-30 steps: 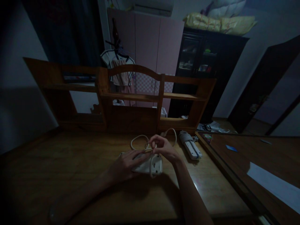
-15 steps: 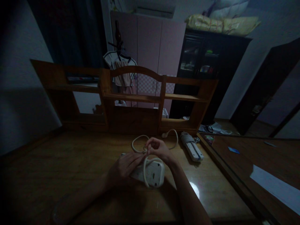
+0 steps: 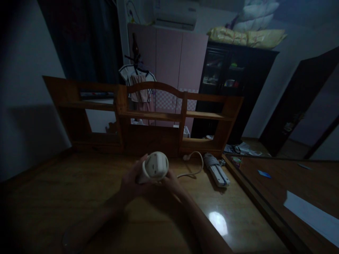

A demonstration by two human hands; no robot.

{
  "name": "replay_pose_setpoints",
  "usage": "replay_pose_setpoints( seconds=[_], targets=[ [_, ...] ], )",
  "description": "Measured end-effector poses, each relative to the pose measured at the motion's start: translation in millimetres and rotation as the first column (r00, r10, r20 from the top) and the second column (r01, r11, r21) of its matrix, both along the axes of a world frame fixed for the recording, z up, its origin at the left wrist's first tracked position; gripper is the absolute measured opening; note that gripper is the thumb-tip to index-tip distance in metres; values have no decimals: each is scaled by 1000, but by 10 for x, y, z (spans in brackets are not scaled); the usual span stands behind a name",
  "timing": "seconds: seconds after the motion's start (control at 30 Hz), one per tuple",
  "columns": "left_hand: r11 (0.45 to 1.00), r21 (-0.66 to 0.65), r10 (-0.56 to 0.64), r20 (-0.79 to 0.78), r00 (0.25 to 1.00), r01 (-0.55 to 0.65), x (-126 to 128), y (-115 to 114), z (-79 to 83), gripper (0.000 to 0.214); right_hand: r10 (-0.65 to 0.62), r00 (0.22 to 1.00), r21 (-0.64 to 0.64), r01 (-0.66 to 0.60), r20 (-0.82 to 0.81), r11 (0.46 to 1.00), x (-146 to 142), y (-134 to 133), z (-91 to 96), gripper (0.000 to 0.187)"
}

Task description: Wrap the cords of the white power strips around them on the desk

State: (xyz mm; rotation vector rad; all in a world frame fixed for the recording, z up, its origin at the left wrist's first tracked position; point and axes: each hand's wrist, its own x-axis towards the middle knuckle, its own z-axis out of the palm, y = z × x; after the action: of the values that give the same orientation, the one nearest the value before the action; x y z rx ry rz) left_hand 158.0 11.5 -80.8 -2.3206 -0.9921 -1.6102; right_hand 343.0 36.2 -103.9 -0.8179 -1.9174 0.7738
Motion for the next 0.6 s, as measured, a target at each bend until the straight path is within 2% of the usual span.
replay_pose_setpoints(
  seconds=[0.1, 0.2, 0.3, 0.4, 0.5, 0.6],
  targets=[
    [986, -101, 146, 120, 982, -134, -197, 219, 181, 75, -80, 991, 61, 74, 105, 995, -139, -35, -14, 27],
    [956, -201, 241, 121, 963, -214, -446, 433, 225, 80, -240, 933, 251, 173, 269, 952, -170, -48, 117, 22],
    [899, -267, 359, -2, 933, -346, -641, 555, 77, 80, -359, 856, 480, 153, 373, 864, -129, 6, 244, 21],
    [855, -250, 413, -201, 888, -454, -724, 578, -113, 83, -432, 785, 622, 77, 444, 779, -62, 85, 229, 21],
    [831, -220, 415, -364, 834, -510, -719, 567, -199, 86, -485, 756, 641, 114, 439, 759, 14, 118, 136, 26],
    [823, -168, 424, -453, 784, -542, -675, 562, -194, 88, -518, 736, 630, 160, 437, 759, 76, 97, 101, 25]
  ],
)
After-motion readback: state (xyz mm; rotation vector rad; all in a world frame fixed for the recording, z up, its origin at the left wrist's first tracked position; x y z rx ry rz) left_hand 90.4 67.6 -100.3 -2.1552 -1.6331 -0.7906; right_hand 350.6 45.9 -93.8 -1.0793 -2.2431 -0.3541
